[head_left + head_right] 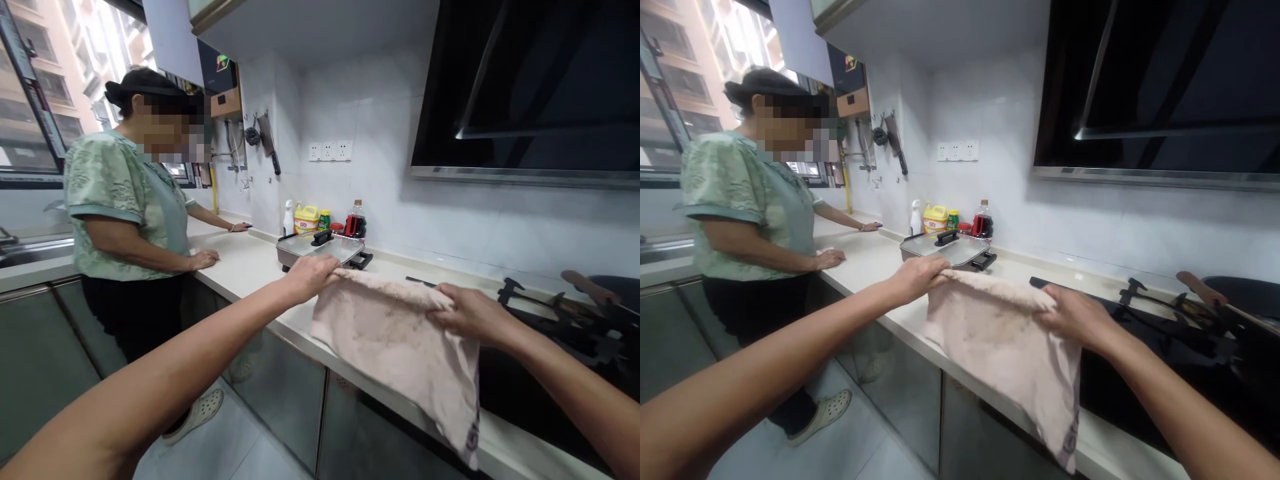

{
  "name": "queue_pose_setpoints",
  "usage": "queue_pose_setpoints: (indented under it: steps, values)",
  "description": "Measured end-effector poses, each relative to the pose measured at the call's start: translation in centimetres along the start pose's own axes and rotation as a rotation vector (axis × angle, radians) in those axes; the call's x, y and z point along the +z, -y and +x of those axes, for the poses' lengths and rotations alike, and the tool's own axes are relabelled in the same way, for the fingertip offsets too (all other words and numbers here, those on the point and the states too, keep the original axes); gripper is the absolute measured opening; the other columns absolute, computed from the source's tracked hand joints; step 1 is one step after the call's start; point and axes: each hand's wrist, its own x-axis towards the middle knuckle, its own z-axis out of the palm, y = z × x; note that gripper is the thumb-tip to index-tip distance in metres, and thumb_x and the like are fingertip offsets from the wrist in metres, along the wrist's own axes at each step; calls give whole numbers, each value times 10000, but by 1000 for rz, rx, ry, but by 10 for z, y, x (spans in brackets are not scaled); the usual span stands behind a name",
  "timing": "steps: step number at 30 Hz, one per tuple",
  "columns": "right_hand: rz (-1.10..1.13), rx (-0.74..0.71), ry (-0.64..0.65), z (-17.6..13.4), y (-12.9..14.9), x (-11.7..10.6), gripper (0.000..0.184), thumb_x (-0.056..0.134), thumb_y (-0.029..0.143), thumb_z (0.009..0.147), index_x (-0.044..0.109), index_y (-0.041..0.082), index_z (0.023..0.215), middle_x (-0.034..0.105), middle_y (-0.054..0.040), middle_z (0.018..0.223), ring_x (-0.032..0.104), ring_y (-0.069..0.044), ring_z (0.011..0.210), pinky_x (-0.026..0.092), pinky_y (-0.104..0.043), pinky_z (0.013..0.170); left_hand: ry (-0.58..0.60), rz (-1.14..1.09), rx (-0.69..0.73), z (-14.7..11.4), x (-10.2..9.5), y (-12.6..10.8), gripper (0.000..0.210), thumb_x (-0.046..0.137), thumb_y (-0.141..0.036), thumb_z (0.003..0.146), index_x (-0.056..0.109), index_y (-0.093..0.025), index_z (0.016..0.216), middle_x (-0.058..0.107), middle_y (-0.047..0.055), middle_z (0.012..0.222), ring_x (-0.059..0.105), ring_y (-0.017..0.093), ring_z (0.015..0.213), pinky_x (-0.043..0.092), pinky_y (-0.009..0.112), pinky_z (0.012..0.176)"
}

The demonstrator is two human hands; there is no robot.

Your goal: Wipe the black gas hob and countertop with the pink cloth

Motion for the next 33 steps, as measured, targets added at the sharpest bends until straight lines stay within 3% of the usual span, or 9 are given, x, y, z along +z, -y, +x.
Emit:
queue_pose_setpoints:
  steps: [3, 5, 7, 11, 14, 17, 20, 25, 33]
  values:
    - [-338, 15, -202, 8, -4, -25, 59, 651, 282, 756, 604, 255, 782, 651, -10, 804, 569, -204, 703, 322, -308, 628, -160, 131, 30, 9, 0, 1, 231, 454, -269, 1043, 659, -175, 1095, 674, 82, 1053, 625, 209, 877, 423, 304, 742]
    - [-426, -65, -261, -3, -16, -20, 52, 616, 287, 784, 593, 250, 756, 655, -32, 843, 564, -218, 748, 332, -326, 671, -214, 155, 67, -1, 13, 5, 243, 416, -237, 1049, 650, -178, 1081, 653, 81, 1021, 601, 203, 851, 428, 319, 780]
    - [-416, -139, -260, -26, -33, 7, 94, 565, 315, 833, 635, 257, 809, 674, -55, 888, 575, -248, 830, 361, -352, 735, -198, 127, 107, -25, 37, 8, 238, 403, -204, 1043, 640, -195, 1059, 630, 64, 966, 578, 194, 816, 428, 320, 785]
    - [-248, -233, -58, -82, -62, 89, 210, 572, 237, 817, 689, 282, 985, 704, -62, 1109, 594, -252, 946, 402, -376, 815, -3, -9, 184, -92, 94, 8, 195, 455, -124, 982, 612, -231, 1027, 615, 37, 950, 578, 184, 825, 447, 298, 779]
    - [-198, -269, -57, -106, -69, 125, 228, 566, 211, 856, 673, 292, 1040, 672, -57, 1202, 599, -246, 1035, 408, -387, 882, 50, -158, 151, -126, 118, 5, 279, 477, -54, 905, 607, -234, 1075, 605, 39, 1005, 592, 179, 873, 471, 276, 796]
    - [-238, -311, -126, -109, -76, 134, 275, 571, 215, 862, 666, 298, 1106, 673, -61, 1208, 612, -246, 1013, 421, -380, 874, 42, -299, 54, -135, 121, 7, 362, 480, -49, 861, 622, -233, 1139, 578, 43, 1042, 603, 173, 894, 494, 273, 819]
    - [-343, -386, -185, -106, -86, 135, 468, 596, 157, 741, 661, 311, 1178, 672, -66, 1258, 626, -256, 1003, 436, -389, 886, 76, -365, -61, -132, 118, 11, 379, 505, -105, 864, 656, -244, 1182, 555, 51, 1099, 616, 171, 892, 508, 287, 821]
    - [-415, -505, -287, -113, -82, 139, 790, 598, 136, 670, 543, 336, 1433, 579, -89, 1455, 563, -324, 1266, 425, -468, 992, 130, -419, -174, -139, 119, 15, 426, 505, -148, 883, 679, -291, 1244, 563, 42, 1123, 640, 174, 914, 513, 299, 845]
    - [-402, -654, -383, -118, -76, 156, 405, 640, 277, 940, 627, 332, 1341, 688, -22, 1323, 594, -237, 1280, 384, -384, 1052, 70, -513, -128, -148, 123, 19, 364, 522, -128, 883, 674, -259, 1187, 595, 53, 1197, 653, 172, 973, 521, 299, 908]
